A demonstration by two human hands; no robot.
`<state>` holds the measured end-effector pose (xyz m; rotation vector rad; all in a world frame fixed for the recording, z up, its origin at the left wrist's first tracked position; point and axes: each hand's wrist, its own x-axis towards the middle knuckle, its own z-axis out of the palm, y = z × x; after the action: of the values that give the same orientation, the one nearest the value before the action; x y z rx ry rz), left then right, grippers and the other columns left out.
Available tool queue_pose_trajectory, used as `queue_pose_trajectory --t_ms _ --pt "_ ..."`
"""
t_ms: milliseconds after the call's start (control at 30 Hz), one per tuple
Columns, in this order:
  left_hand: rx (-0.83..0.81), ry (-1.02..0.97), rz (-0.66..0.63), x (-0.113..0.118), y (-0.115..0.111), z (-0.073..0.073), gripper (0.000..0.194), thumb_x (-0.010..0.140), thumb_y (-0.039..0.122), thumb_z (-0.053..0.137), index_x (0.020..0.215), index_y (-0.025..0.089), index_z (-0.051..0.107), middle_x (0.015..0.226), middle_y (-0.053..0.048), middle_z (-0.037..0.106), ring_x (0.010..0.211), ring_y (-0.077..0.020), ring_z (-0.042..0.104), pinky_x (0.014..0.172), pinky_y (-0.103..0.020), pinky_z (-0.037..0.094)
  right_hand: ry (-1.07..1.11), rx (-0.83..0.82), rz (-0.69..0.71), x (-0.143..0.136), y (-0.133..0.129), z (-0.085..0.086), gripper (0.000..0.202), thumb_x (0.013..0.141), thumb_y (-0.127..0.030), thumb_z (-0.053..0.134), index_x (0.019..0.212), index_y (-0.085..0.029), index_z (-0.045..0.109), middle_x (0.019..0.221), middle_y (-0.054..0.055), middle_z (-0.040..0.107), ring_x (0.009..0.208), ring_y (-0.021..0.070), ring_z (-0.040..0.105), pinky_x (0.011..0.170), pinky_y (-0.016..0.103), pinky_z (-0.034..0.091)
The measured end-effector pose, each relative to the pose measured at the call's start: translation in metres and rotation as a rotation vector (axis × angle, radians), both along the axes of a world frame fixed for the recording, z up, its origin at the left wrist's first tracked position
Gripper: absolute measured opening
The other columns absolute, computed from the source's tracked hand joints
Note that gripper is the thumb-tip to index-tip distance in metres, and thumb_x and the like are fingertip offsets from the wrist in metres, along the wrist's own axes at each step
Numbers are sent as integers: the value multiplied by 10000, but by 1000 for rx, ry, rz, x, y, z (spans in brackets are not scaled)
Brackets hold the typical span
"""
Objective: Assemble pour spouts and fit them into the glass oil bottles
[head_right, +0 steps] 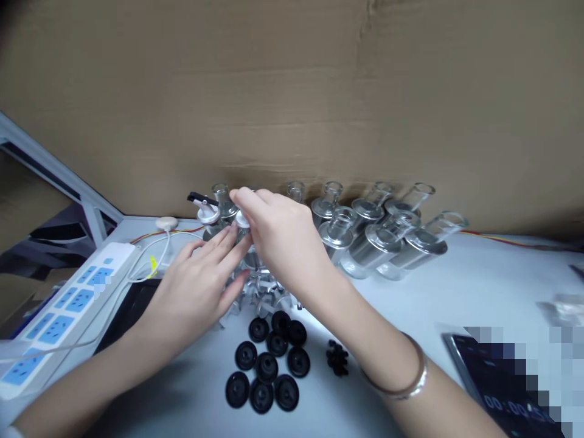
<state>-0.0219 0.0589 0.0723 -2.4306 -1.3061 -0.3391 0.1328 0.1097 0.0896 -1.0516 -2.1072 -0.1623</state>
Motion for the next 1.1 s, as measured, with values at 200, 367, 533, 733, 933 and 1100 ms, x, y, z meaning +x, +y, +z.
queue_pose_trajectory --t_ms 200,367,533,733,933,1100 --pt "23 19 4 1 -1 -4 428 939 241 418 1347 118 455 1367 -175 523 1231 -253 552 843 -387 494 -42 32 -23 -1 -1 -2 271 912 -129 424 1059 -187 644 916 65 730 765 179 680 638 261 484" --pt "-18 30 17 0 -2 -4 466 940 259 440 1385 126 407 1407 -168 482 1272 -254 513 871 -385 487 -2 17 -47 1 -2 -4 246 896 -143 475 1063 -218 640 922 44 739 722 162 686 605 245 485" --pt "-80 71 28 -1 -3 -2 480 954 251 412 1413 119 369 1450 -153 429 1306 -256 474 892 -390 484 50 -14 -38 1 0 -6 244 889 -167 502 1077 -223 647 954 48 742 754 176 699 599 254 509" --pt "-128 137 57 -1 -3 -5 509 935 124 378 1439 96 314 1487 -139 366 1338 -247 435 894 -389 491 142 -35 65 4 3 -10 303 902 -159 475 1144 -208 651 1083 58 721 931 197 693 757 306 557" --pt "-127 181 -30 -3 -17 -6 479 918 89 391 1396 122 400 1464 -162 406 1308 -266 468 897 -393 495 172 7 25 21 -25 -13 321 899 -155 479 1150 -241 659 1256 93 631 1126 242 604 851 412 532" --pt "-131 292 -93 -11 -24 -3 599 831 -26 418 1400 160 399 1500 -185 336 1386 -325 341 1041 -534 372 91 -16 74 39 -52 -27 236 898 -158 495 964 -225 712 1078 90 706 992 243 622 871 466 499"
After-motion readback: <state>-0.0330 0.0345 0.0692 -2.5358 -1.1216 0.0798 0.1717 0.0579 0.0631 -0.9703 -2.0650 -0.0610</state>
